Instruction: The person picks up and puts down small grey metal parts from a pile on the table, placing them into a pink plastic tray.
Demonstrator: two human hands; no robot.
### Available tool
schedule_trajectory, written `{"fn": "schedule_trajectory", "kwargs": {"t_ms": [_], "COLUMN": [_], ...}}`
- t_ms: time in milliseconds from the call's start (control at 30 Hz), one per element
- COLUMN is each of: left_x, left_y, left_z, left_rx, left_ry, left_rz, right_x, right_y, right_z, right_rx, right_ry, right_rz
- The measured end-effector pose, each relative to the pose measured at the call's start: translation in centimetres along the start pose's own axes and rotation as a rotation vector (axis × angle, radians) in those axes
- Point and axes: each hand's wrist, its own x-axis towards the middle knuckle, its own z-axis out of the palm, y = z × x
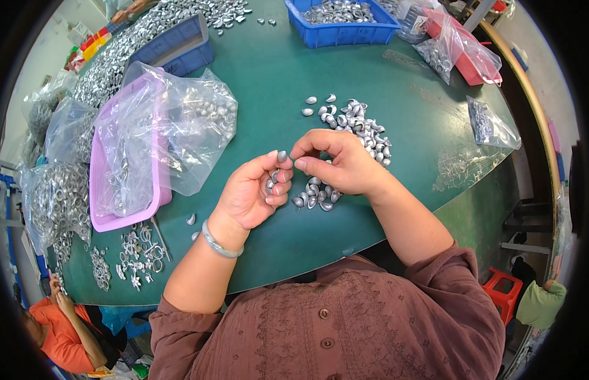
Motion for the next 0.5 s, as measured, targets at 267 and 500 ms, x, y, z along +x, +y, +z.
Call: {"fn": "schedule_trajectory", "kwargs": {"t_ms": [267, 500], "left_x": [0.00, 0.14], "left_y": [-0.21, -0.71], "left_z": [0.03, 0.19], "left_rx": [0.183, 0.385], "left_ry": [-0.045, -0.061], "left_rz": [0.166, 0.340], "right_x": [0.01, 0.09], "right_y": [-0.31, -0.55], "right_z": [-0.08, -0.30], "right_rx": [-0.035, -0.032], "right_ry": [0.033, 0.035], "right_rz": [0.020, -0.007]}}
